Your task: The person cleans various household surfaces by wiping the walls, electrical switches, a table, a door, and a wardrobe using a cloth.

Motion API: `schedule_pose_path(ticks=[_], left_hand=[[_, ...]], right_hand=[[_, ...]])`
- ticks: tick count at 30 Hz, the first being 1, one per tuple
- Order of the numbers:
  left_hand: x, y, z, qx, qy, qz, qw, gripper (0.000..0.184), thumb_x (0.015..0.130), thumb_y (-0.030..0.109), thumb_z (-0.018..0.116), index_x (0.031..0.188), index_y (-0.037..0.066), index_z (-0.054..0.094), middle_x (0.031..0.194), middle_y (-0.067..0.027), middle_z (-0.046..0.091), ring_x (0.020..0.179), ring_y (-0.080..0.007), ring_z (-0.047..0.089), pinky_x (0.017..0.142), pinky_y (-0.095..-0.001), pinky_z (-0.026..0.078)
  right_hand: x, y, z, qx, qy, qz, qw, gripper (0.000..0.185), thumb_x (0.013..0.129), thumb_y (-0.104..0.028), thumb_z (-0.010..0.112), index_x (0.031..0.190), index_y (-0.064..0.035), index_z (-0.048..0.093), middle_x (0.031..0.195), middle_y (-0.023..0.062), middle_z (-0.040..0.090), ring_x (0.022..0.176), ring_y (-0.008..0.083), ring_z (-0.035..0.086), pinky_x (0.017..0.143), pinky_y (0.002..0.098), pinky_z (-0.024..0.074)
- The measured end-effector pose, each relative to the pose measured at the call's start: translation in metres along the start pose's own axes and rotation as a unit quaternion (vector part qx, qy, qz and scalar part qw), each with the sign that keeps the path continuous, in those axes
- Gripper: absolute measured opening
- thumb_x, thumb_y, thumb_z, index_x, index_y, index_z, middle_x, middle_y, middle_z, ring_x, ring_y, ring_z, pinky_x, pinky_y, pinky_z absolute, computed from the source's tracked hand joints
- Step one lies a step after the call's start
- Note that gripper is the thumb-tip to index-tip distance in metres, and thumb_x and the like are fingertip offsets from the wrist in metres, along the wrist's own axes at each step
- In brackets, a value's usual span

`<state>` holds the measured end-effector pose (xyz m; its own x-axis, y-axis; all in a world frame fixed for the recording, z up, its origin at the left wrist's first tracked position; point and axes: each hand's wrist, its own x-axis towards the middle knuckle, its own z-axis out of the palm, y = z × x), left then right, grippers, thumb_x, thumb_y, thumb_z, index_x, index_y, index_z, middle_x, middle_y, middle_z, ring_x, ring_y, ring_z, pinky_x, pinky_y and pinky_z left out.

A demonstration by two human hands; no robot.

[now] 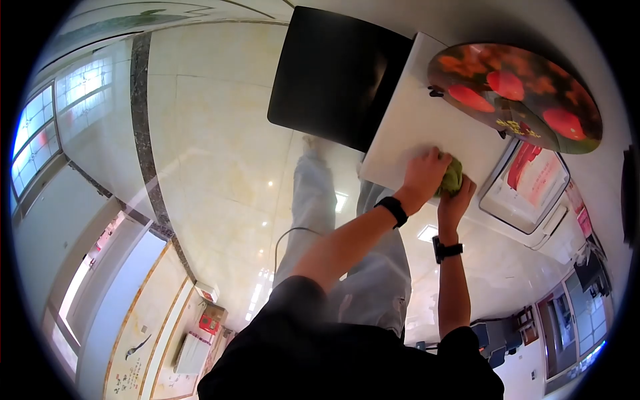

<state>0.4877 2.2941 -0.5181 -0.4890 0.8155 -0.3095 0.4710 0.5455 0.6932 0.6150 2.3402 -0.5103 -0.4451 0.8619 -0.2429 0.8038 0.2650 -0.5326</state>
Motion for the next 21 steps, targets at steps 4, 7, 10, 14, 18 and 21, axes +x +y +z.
schedule_pose_path(ticks=[4, 7, 10, 14, 18, 21], left_hand=[[-0.033, -0.035, -0.018, -0.014, -0.005, 0.029, 0.999, 0.024, 0.078, 0.011, 0.063, 0.102, 0.013, 0.059, 0.094, -0.0079, 0.058, 0.075, -0.0274, 0.065, 0.06, -0.0373, 0.052], [-0.045, -0.071, -0.052, -0.021, -0.016, 0.035, 0.999, 0.027, 0.075, 0.01, 0.066, 0.101, 0.013, 0.059, 0.095, -0.0077, 0.058, 0.073, -0.0272, 0.065, 0.059, -0.0371, 0.052], [-0.047, -0.113, -0.092, -0.014, -0.051, 0.025, 0.998, 0.032, 0.073, 0.01, 0.068, 0.103, 0.014, 0.058, 0.096, -0.0071, 0.058, 0.071, -0.0281, 0.065, 0.058, -0.0381, 0.052], [-0.042, -0.181, -0.162, -0.019, -0.065, -0.023, 0.997, 0.029, 0.076, 0.008, 0.064, 0.104, 0.013, 0.058, 0.099, -0.0103, 0.059, 0.075, -0.0335, 0.065, 0.06, -0.0417, 0.053], [-0.044, -0.283, -0.187, 0.003, -0.024, -0.092, 0.995, 0.034, 0.079, 0.013, 0.065, 0.112, 0.014, 0.055, 0.104, -0.0105, 0.06, 0.087, -0.0376, 0.062, 0.068, -0.0454, 0.053], [-0.037, -0.33, -0.202, 0.035, 0.001, -0.151, 0.988, 0.034, 0.079, 0.01, 0.065, 0.111, 0.014, 0.055, 0.102, -0.0115, 0.06, 0.086, -0.0376, 0.062, 0.067, -0.0447, 0.052]], right_hand=[[-0.035, -0.033, 0.018, 0.029, -0.029, 0.057, 0.998, 0.046, 0.073, 0.012, 0.056, 0.116, -0.0031, 0.053, 0.113, 0.0156, 0.046, 0.105, 0.0361, 0.051, 0.091, 0.0428, 0.0444], [-0.048, -0.068, 0.041, 0.047, -0.056, 0.065, 0.995, 0.047, 0.073, 0.013, 0.057, 0.117, -0.0038, 0.053, 0.114, 0.015, 0.045, 0.104, 0.0343, 0.051, 0.092, 0.0412, 0.044], [-0.052, -0.111, 0.077, 0.046, -0.04, 0.04, 0.997, 0.049, 0.071, 0.012, 0.059, 0.117, -0.0048, 0.055, 0.114, 0.0149, 0.046, 0.104, 0.0345, 0.051, 0.09, 0.0408, 0.0453], [-0.05, -0.175, 0.138, -0.004, -0.041, -0.014, 0.999, 0.049, 0.069, 0.009, 0.062, 0.115, -0.0076, 0.058, 0.113, 0.0135, 0.051, 0.102, 0.0347, 0.054, 0.085, 0.0408, 0.0486], [-0.045, -0.214, 0.245, 0.019, -0.088, -0.037, 0.995, 0.044, 0.07, 0.003, 0.063, 0.113, -0.0099, 0.059, 0.113, 0.0114, 0.055, 0.102, 0.0331, 0.056, 0.083, 0.0394, 0.0508], [-0.035, -0.23, 0.311, 0.077, -0.065, -0.098, 0.99, 0.056, 0.065, 0.008, 0.071, 0.116, -0.009, 0.059, 0.113, 0.0143, 0.052, 0.102, 0.0354, 0.055, 0.088, 0.0403, 0.0485]])
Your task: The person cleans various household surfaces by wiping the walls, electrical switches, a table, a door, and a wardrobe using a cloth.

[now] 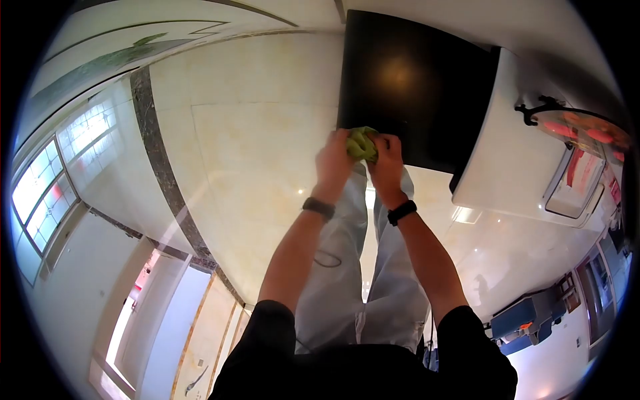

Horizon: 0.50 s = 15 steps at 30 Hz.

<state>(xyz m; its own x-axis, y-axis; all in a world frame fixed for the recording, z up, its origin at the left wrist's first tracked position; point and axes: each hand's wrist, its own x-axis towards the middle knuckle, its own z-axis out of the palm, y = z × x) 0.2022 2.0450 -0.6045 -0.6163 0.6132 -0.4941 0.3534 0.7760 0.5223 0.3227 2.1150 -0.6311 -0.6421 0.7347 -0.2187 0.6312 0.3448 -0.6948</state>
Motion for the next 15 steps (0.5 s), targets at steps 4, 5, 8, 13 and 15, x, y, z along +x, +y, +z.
schedule_pose_path(ticks=[4, 5, 8, 13, 15], left_hand=[[0.032, -0.001, -0.006, -0.019, 0.013, 0.033, 0.999, 0.032, 0.077, 0.008, 0.067, 0.107, 0.012, 0.054, 0.101, -0.012, 0.06, 0.089, -0.0381, 0.061, 0.07, -0.0449, 0.051], [0.044, 0.004, -0.006, -0.015, 0.022, 0.052, 0.998, 0.034, 0.076, 0.008, 0.067, 0.107, 0.012, 0.054, 0.102, -0.0118, 0.06, 0.087, -0.0386, 0.061, 0.069, -0.0462, 0.051], [0.087, 0.03, 0.004, -0.01, 0.045, 0.103, 0.994, 0.036, 0.075, 0.006, 0.067, 0.106, 0.013, 0.052, 0.102, -0.0121, 0.059, 0.084, -0.0393, 0.062, 0.064, -0.0479, 0.051], [0.119, 0.09, 0.039, -0.014, 0.044, 0.149, 0.988, 0.031, 0.076, 0.006, 0.067, 0.103, 0.011, 0.053, 0.098, -0.0139, 0.06, 0.079, -0.0372, 0.065, 0.063, -0.0449, 0.054], [0.116, 0.104, 0.05, -0.025, 0.028, 0.175, 0.984, 0.03, 0.077, 0.006, 0.066, 0.103, 0.011, 0.053, 0.097, -0.0142, 0.06, 0.077, -0.036, 0.066, 0.062, -0.0432, 0.055]], right_hand=[[0.026, 0.0, 0.008, 0.057, 0.002, 0.042, 0.997, 0.058, 0.065, 0.009, 0.069, 0.119, -0.0081, 0.057, 0.114, 0.0163, 0.049, 0.107, 0.0364, 0.052, 0.089, 0.0395, 0.0473], [0.036, 0.001, 0.002, 0.049, 0.009, 0.039, 0.998, 0.057, 0.066, 0.009, 0.069, 0.119, -0.0078, 0.057, 0.114, 0.0165, 0.049, 0.107, 0.0366, 0.053, 0.09, 0.0398, 0.0472], [0.078, 0.009, -0.024, 0.02, 0.035, 0.023, 0.999, 0.052, 0.068, 0.005, 0.068, 0.118, -0.0063, 0.056, 0.114, 0.0177, 0.05, 0.108, 0.0376, 0.052, 0.092, 0.0409, 0.0465], [0.106, 0.056, -0.065, 0.016, 0.08, 0.052, 0.995, 0.048, 0.072, 0.0, 0.07, 0.118, -0.0052, 0.054, 0.115, 0.0185, 0.05, 0.107, 0.0389, 0.053, 0.093, 0.0419, 0.0456], [0.097, 0.066, -0.077, 0.027, 0.086, 0.087, 0.992, 0.048, 0.073, -0.001, 0.07, 0.118, -0.0042, 0.053, 0.115, 0.0188, 0.05, 0.107, 0.0391, 0.053, 0.093, 0.0425, 0.0451]])
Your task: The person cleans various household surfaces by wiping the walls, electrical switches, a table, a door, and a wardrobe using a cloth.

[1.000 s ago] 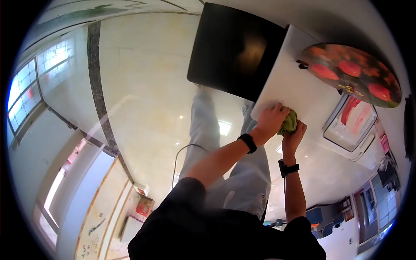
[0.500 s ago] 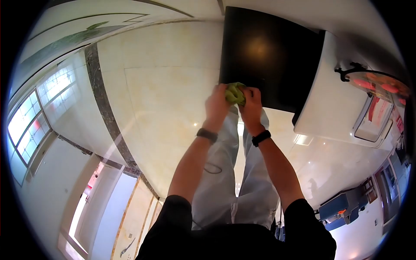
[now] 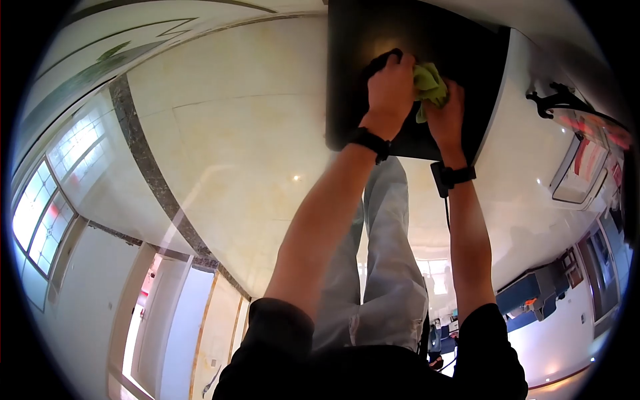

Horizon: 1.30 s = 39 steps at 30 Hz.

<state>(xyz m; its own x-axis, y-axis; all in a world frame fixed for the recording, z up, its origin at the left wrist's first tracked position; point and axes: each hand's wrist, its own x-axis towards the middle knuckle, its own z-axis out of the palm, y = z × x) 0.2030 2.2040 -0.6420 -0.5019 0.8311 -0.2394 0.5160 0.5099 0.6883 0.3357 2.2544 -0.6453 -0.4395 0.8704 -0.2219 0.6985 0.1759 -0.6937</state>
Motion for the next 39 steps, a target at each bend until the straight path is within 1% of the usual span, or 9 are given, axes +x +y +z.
schedule_pose_path(ticks=[10, 15, 19, 23, 26, 29, 32, 36, 39], left_hand=[[-0.1, -0.021, -0.02, 0.041, -0.149, -0.099, 0.983, 0.033, 0.075, 0.008, 0.068, 0.103, 0.01, 0.05, 0.096, -0.013, 0.06, 0.078, -0.0374, 0.066, 0.062, -0.0459, 0.054], [-0.097, -0.058, -0.05, 0.051, -0.112, -0.135, 0.983, 0.035, 0.075, 0.012, 0.069, 0.105, 0.011, 0.049, 0.098, -0.0134, 0.062, 0.082, -0.0405, 0.064, 0.065, -0.0494, 0.052], [-0.044, -0.066, -0.066, 0.073, -0.054, -0.115, 0.989, 0.035, 0.076, 0.017, 0.07, 0.104, 0.01, 0.05, 0.099, -0.0153, 0.064, 0.087, -0.0398, 0.064, 0.068, -0.0502, 0.052], [0.017, -0.042, -0.063, 0.079, -0.068, -0.116, 0.988, 0.037, 0.077, 0.022, 0.072, 0.103, 0.007, 0.051, 0.096, -0.0176, 0.064, 0.091, -0.0385, 0.064, 0.071, -0.0495, 0.052], [0.033, -0.016, -0.032, 0.055, -0.057, -0.091, 0.993, 0.039, 0.077, 0.023, 0.073, 0.104, 0.007, 0.051, 0.096, -0.0187, 0.064, 0.089, -0.0388, 0.065, 0.071, -0.0491, 0.054], [0.036, 0.006, 0.009, 0.023, -0.064, -0.06, 0.996, 0.044, 0.074, 0.021, 0.076, 0.107, 0.006, 0.051, 0.098, -0.0194, 0.064, 0.086, -0.0392, 0.066, 0.069, -0.0483, 0.055], [0.023, 0.012, 0.024, 0.014, -0.079, -0.054, 0.995, 0.047, 0.073, 0.019, 0.077, 0.11, 0.006, 0.051, 0.1, -0.0191, 0.064, 0.084, -0.0391, 0.067, 0.068, -0.0473, 0.056], [-0.01, -0.003, 0.006, 0.005, -0.114, -0.066, 0.991, 0.045, 0.074, 0.016, 0.076, 0.11, 0.006, 0.051, 0.1, -0.0173, 0.064, 0.085, -0.0389, 0.067, 0.068, -0.0469, 0.056], [-0.037, -0.032, -0.024, 0.005, -0.106, -0.106, 0.989, 0.042, 0.076, 0.028, 0.074, 0.105, 0.006, 0.053, 0.091, -0.0193, 0.066, 0.087, -0.0409, 0.062, 0.071, -0.0487, 0.052]], right_hand=[[-0.109, 0.003, 0.019, -0.028, -0.071, 0.007, 0.997, 0.053, 0.066, 0.006, 0.068, 0.117, -0.0021, 0.052, 0.11, 0.0187, 0.048, 0.105, 0.0396, 0.049, 0.091, 0.0425, 0.043], [-0.087, -0.033, 0.044, 0.034, -0.127, -0.016, 0.991, 0.053, 0.066, 0.006, 0.068, 0.116, -0.0037, 0.053, 0.11, 0.0183, 0.048, 0.103, 0.04, 0.051, 0.089, 0.0419, 0.046], [-0.029, -0.052, 0.056, -0.032, -0.104, -0.054, 0.993, 0.047, 0.07, 0.003, 0.066, 0.115, -0.004, 0.054, 0.113, 0.0195, 0.052, 0.104, 0.0405, 0.055, 0.088, 0.0428, 0.0489], [0.026, -0.039, 0.049, -0.067, -0.052, -0.101, 0.991, 0.046, 0.074, -0.001, 0.066, 0.119, -0.0047, 0.055, 0.115, 0.0194, 0.055, 0.105, 0.0395, 0.056, 0.089, 0.0417, 0.0479], [0.041, -0.027, 0.019, -0.087, -0.028, -0.058, 0.994, 0.045, 0.076, -0.002, 0.064, 0.121, -0.0047, 0.055, 0.116, 0.02, 0.056, 0.105, 0.0404, 0.056, 0.089, 0.0424, 0.0478], [0.036, 0.016, 0.001, -0.153, 0.036, -0.107, 0.982, 0.043, 0.076, -0.001, 0.063, 0.118, -0.0035, 0.054, 0.112, 0.0209, 0.056, 0.101, 0.0422, 0.055, 0.087, 0.0448, 0.0476], [0.015, 0.008, -0.014, -0.182, -0.003, -0.001, 0.983, 0.045, 0.075, -0.002, 0.066, 0.117, -0.0044, 0.05, 0.117, 0.0219, 0.051, 0.109, 0.0428, 0.052, 0.083, 0.0467, 0.0523], [-0.02, -0.016, 0.002, -0.213, -0.02, 0.018, 0.977, 0.042, 0.073, 0.0, 0.067, 0.111, -0.0036, 0.05, 0.112, 0.0217, 0.051, 0.104, 0.0421, 0.053, 0.081, 0.0462, 0.0528], [-0.046, -0.038, 0.028, -0.198, -0.046, -0.01, 0.979, 0.04, 0.071, 0.001, 0.065, 0.107, -0.0039, 0.05, 0.109, 0.0212, 0.05, 0.102, 0.0409, 0.054, 0.078, 0.0438, 0.0537]])
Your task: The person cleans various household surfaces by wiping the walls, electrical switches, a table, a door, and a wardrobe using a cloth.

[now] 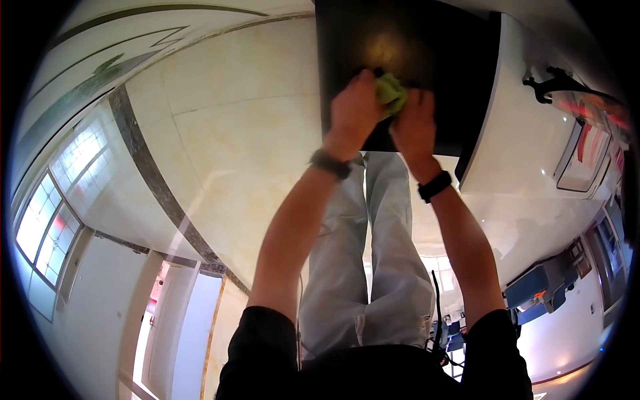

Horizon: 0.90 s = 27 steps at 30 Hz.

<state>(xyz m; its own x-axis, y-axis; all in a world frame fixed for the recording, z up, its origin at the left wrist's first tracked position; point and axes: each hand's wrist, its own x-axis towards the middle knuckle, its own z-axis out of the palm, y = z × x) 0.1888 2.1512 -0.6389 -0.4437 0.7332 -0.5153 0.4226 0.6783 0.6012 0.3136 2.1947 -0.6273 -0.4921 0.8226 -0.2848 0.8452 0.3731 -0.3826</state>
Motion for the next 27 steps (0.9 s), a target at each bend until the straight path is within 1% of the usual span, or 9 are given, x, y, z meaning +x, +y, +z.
schedule_pose_path(ticks=[2, 4, 5, 9, 12, 15, 19, 21, 27], left_hand=[[-0.015, -0.026, -0.023, 0.001, -0.001, -0.023, 1.0, 0.044, 0.074, 0.029, 0.075, 0.104, 0.006, 0.053, 0.092, -0.0206, 0.066, 0.089, -0.0428, 0.061, 0.072, -0.0493, 0.05], [-0.027, -0.049, -0.04, 0.01, 0.034, -0.043, 0.998, 0.044, 0.073, 0.027, 0.075, 0.103, 0.005, 0.053, 0.093, -0.0212, 0.067, 0.091, -0.0437, 0.061, 0.072, -0.0485, 0.05], [-0.026, -0.058, -0.05, 0.016, 0.002, -0.093, 0.996, 0.047, 0.073, 0.03, 0.077, 0.105, 0.008, 0.05, 0.097, -0.017, 0.065, 0.095, -0.0386, 0.061, 0.075, -0.0484, 0.05], [-0.006, -0.069, -0.08, 0.023, 0.024, -0.096, 0.995, 0.033, 0.077, 0.023, 0.07, 0.1, 0.008, 0.053, 0.094, -0.0164, 0.067, 0.092, -0.0403, 0.062, 0.074, -0.0485, 0.05], [0.028, -0.05, -0.085, 0.079, 0.073, -0.047, 0.993, 0.038, 0.074, 0.017, 0.074, 0.104, 0.003, 0.054, 0.091, -0.0202, 0.068, 0.089, -0.04, 0.065, 0.072, -0.0431, 0.052], [0.061, -0.019, -0.072, 0.133, 0.107, 0.005, 0.985, 0.038, 0.078, 0.026, 0.072, 0.106, 0.007, 0.056, 0.096, -0.0197, 0.068, 0.092, -0.0408, 0.065, 0.074, -0.0476, 0.052], [0.092, 0.023, -0.033, 0.168, 0.088, 0.024, 0.982, 0.034, 0.083, 0.029, 0.066, 0.109, 0.011, 0.057, 0.101, -0.0187, 0.068, 0.093, -0.0414, 0.064, 0.075, -0.0503, 0.053], [0.078, 0.046, -0.015, 0.135, 0.064, 0.023, 0.988, 0.028, 0.084, 0.021, 0.064, 0.107, 0.009, 0.055, 0.099, -0.017, 0.067, 0.09, -0.0389, 0.066, 0.072, -0.0484, 0.054], [0.021, 0.03, 0.014, 0.109, 0.012, 0.04, 0.993, 0.034, 0.078, 0.019, 0.069, 0.107, 0.009, 0.053, 0.098, -0.015, 0.066, 0.084, -0.0376, 0.066, 0.068, -0.047, 0.055]], right_hand=[[-0.008, -0.027, 0.012, 0.015, -0.031, -0.011, 0.999, 0.039, 0.07, 0.002, 0.064, 0.106, -0.0042, 0.05, 0.109, 0.0209, 0.05, 0.102, 0.04, 0.054, 0.075, 0.0415, 0.0544], [-0.012, -0.046, 0.03, 0.007, 0.026, -0.115, 0.993, 0.037, 0.069, 0.001, 0.065, 0.102, -0.005, 0.05, 0.108, 0.0195, 0.05, 0.101, 0.0377, 0.055, 0.073, 0.0386, 0.0549], [-0.008, -0.058, 0.037, 0.024, 0.011, -0.106, 0.994, 0.036, 0.069, 0.001, 0.065, 0.101, -0.0052, 0.05, 0.107, 0.0189, 0.05, 0.1, 0.0371, 0.055, 0.073, 0.0387, 0.0548], [0.016, -0.081, 0.044, 0.073, -0.006, -0.095, 0.993, 0.031, 0.07, -0.002, 0.064, 0.098, -0.0061, 0.051, 0.103, 0.0167, 0.052, 0.097, 0.0353, 0.056, 0.072, 0.0399, 0.0544], [0.05, -0.073, 0.035, 0.059, 0.011, -0.105, 0.993, 0.036, 0.07, -0.002, 0.065, 0.103, -0.0039, 0.051, 0.102, 0.0175, 0.053, 0.096, 0.0349, 0.056, 0.071, 0.0406, 0.0544], [0.087, -0.034, 0.046, -0.035, 0.094, -0.181, 0.978, 0.037, 0.071, -0.004, 0.066, 0.106, -0.0037, 0.053, 0.103, 0.0165, 0.056, 0.095, 0.0352, 0.058, 0.07, 0.0411, 0.0548], [0.095, 0.0, -0.001, -0.067, 0.105, -0.093, 0.988, 0.046, 0.071, -0.004, 0.07, 0.112, -0.0053, 0.049, 0.111, 0.0166, 0.054, 0.097, 0.0372, 0.059, 0.072, 0.0419, 0.0558], [0.089, 0.019, -0.009, -0.073, 0.112, -0.088, 0.987, 0.054, 0.069, -0.004, 0.073, 0.116, -0.0059, 0.046, 0.115, 0.0183, 0.051, 0.099, 0.0386, 0.058, 0.074, 0.0429, 0.0561], [0.038, 0.013, -0.031, -0.069, -0.123, 0.063, 0.988, 0.066, 0.071, 0.0, 0.072, 0.129, -0.0035, 0.04, 0.133, 0.0255, 0.04, 0.112, 0.0421, 0.055, 0.077, 0.0431, 0.0584]])
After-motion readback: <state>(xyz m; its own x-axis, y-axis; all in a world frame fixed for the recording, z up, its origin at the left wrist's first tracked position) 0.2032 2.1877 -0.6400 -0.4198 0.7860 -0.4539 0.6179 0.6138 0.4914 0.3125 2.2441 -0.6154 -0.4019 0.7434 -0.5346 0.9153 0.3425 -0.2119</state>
